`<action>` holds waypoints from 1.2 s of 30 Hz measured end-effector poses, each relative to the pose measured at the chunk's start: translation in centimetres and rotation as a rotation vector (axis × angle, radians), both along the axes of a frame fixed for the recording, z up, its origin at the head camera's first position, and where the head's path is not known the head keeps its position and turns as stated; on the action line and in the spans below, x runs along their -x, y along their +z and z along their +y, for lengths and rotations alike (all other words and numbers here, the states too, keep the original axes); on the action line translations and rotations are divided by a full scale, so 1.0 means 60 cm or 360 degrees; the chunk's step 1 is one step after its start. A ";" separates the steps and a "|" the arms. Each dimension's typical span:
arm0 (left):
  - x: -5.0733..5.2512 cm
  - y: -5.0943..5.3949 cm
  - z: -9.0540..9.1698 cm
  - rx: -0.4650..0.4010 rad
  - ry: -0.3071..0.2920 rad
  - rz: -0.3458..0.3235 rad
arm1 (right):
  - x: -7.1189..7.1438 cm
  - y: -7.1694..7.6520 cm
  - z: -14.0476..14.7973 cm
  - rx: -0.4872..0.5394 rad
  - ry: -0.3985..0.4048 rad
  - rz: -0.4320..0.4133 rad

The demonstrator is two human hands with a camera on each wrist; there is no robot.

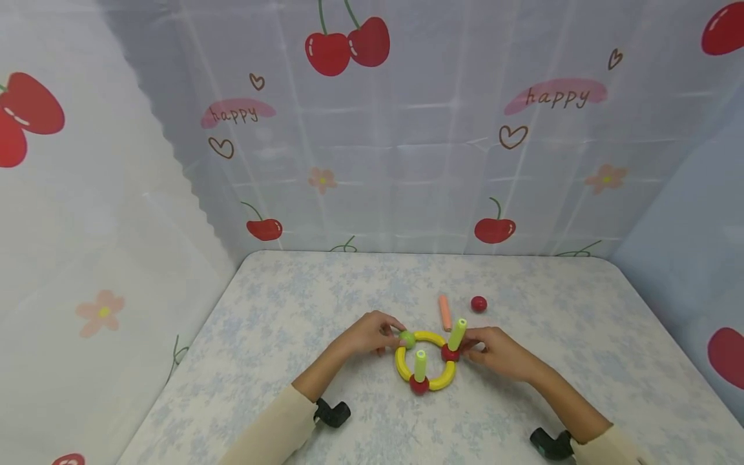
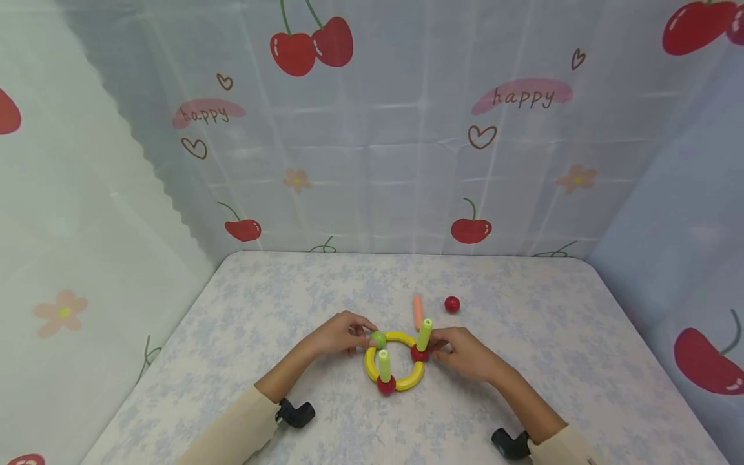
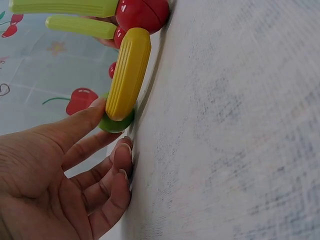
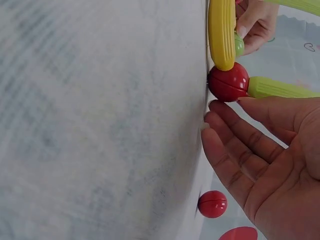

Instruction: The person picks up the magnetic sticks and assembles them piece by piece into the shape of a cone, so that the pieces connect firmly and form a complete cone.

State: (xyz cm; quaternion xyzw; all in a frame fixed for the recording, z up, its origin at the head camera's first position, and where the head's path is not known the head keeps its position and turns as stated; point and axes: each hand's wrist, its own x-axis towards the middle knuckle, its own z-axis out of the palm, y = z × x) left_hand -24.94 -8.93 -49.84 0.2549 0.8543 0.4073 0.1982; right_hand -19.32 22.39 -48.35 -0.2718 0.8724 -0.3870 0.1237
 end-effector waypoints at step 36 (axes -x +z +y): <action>0.008 -0.013 0.015 0.0063 -0.0002 0.0155 | -0.018 0.018 -0.007 0.0003 0.0252 -0.0032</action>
